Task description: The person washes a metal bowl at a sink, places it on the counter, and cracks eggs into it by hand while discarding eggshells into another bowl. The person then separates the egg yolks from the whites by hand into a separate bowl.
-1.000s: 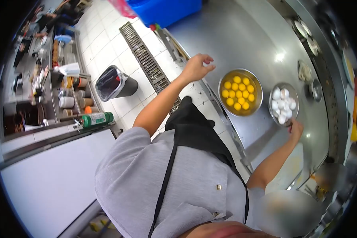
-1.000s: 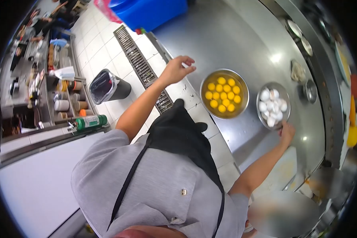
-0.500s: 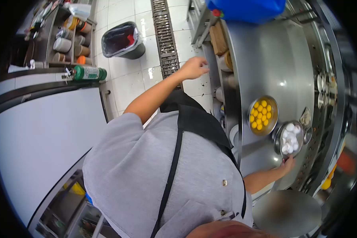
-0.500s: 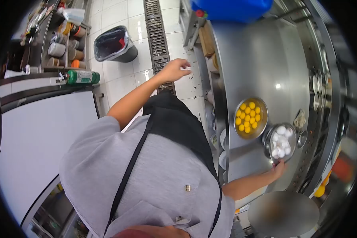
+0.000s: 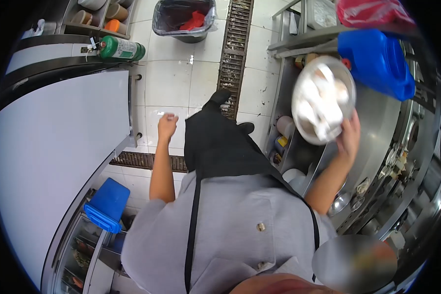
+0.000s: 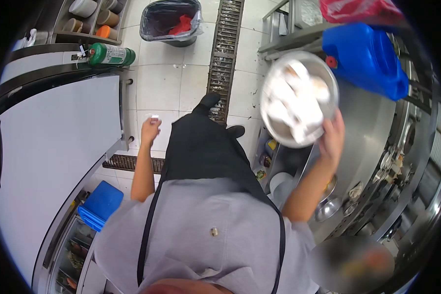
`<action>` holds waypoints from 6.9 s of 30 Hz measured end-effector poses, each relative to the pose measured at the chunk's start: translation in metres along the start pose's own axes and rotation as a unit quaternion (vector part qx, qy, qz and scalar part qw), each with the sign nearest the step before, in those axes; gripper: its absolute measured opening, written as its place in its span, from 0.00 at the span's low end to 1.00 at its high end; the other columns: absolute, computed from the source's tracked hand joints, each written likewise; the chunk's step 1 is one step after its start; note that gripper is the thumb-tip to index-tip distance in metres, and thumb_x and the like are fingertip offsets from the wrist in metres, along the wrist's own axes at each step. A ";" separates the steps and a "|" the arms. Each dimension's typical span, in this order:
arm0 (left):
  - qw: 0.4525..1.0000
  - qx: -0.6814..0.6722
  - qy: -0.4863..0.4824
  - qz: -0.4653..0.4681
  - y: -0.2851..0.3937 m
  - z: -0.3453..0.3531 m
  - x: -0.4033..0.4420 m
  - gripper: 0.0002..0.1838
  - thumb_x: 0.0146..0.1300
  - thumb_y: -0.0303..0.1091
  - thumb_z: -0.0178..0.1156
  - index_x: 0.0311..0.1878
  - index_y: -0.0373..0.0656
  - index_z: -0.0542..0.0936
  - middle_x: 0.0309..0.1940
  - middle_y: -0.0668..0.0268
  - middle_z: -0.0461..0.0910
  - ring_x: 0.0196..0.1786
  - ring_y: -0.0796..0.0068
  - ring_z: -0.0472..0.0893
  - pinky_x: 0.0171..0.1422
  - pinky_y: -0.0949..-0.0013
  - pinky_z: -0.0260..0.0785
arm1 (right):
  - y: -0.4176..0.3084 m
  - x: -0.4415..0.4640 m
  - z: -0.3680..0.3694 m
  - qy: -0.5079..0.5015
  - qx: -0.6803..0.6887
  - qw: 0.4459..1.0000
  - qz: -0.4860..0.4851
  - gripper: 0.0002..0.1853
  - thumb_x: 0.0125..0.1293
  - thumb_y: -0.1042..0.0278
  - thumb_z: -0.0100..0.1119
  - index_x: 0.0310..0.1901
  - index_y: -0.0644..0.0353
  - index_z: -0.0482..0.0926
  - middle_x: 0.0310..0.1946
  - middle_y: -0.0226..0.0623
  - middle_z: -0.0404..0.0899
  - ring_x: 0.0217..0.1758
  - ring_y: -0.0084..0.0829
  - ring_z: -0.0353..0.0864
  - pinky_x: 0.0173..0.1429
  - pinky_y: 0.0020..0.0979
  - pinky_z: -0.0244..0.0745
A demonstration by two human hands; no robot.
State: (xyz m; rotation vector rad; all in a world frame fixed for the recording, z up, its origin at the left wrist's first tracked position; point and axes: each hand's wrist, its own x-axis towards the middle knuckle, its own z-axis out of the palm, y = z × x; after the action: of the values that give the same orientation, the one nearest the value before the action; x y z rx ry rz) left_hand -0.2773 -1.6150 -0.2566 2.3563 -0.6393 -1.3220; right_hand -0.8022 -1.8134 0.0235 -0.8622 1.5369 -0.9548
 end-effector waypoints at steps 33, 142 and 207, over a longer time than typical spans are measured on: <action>0.995 -0.084 0.046 -0.025 -0.020 -0.054 0.011 0.13 0.63 0.33 0.65 0.46 0.37 0.80 0.33 0.63 0.80 0.28 0.75 0.78 0.29 0.72 0.71 | 0.111 0.246 0.332 -0.042 0.087 0.995 0.015 0.15 0.68 0.74 0.54 0.55 0.66 0.71 0.30 0.41 0.81 0.19 0.31 0.81 0.18 0.31 0.79; 0.682 0.204 -0.635 0.300 0.418 0.394 -0.284 0.07 0.68 0.28 0.62 0.37 0.43 0.72 0.33 0.70 0.75 0.35 0.81 0.78 0.43 0.70 0.80 | 0.242 -0.254 -0.198 0.622 -0.353 0.697 -0.040 0.10 0.61 0.73 0.66 0.44 0.58 0.84 0.45 0.40 0.86 0.44 0.43 0.86 0.48 0.36 0.81; 0.288 0.176 -0.585 0.737 0.428 0.234 -0.419 0.11 0.57 0.31 0.67 0.41 0.38 0.80 0.41 0.57 0.78 0.40 0.65 0.82 0.37 0.68 0.74 | 0.076 -0.113 -0.210 -0.025 0.097 0.991 0.086 0.15 0.71 0.56 0.61 0.30 0.54 0.74 0.18 0.25 0.71 0.13 0.11 0.64 0.12 0.16 0.51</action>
State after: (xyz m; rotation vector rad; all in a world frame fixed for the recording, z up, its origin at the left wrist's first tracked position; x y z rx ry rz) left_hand -0.7604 -1.7624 0.1407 -0.4920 -2.5437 -1.3145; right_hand -0.9945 -1.6529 0.0211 -0.6012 1.4244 -0.9319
